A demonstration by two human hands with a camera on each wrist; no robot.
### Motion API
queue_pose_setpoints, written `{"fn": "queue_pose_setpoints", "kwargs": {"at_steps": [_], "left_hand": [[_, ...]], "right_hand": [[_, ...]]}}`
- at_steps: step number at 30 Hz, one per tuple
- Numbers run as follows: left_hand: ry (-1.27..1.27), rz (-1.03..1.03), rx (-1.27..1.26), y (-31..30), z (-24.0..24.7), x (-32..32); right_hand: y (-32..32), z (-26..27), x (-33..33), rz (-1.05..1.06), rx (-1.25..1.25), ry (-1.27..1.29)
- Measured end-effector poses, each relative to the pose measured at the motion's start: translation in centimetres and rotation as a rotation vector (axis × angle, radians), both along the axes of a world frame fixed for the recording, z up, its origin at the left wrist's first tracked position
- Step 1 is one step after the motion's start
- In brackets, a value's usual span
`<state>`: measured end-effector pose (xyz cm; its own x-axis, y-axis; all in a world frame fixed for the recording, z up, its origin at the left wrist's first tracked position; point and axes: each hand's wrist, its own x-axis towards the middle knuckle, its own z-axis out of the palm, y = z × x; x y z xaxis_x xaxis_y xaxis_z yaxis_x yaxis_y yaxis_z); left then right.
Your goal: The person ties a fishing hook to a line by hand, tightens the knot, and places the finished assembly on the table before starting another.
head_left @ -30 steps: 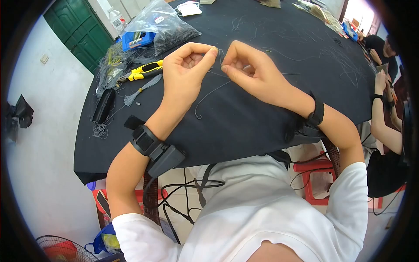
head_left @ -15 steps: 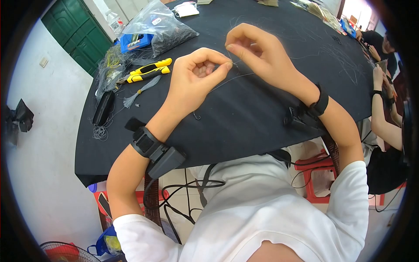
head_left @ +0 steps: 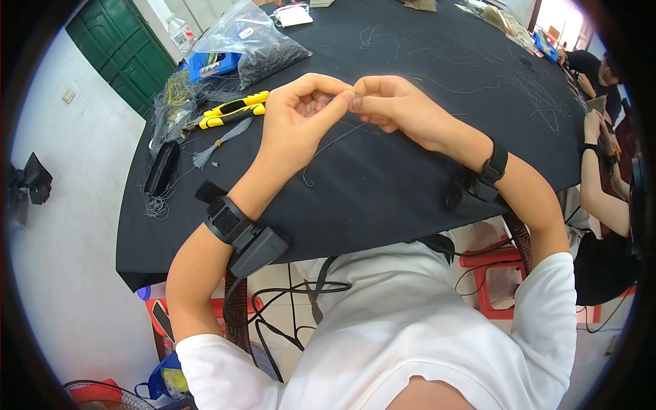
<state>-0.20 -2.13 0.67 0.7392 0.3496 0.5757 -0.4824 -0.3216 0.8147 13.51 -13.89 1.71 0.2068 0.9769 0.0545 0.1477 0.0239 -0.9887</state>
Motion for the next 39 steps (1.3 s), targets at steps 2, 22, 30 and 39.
{"fn": "queue_pose_setpoints", "kwargs": {"at_steps": [2,22,30,39], "left_hand": [[0.001,-0.003,-0.049,-0.2,0.2,-0.1],[0.035,0.078,0.037,0.0,-0.5,0.3],[0.066,0.038,0.095,0.2,-0.7,0.4],[0.037,0.004,0.130,0.0,0.2,-0.4]], "right_hand": [[0.0,-0.1,-0.4,-0.027,0.010,-0.024],[-0.9,1.6,-0.9,-0.149,0.660,-0.875],[-0.6,1.4,0.0,-0.143,0.612,-0.763],[0.5,0.3,1.1,-0.130,0.433,-0.430]]}}
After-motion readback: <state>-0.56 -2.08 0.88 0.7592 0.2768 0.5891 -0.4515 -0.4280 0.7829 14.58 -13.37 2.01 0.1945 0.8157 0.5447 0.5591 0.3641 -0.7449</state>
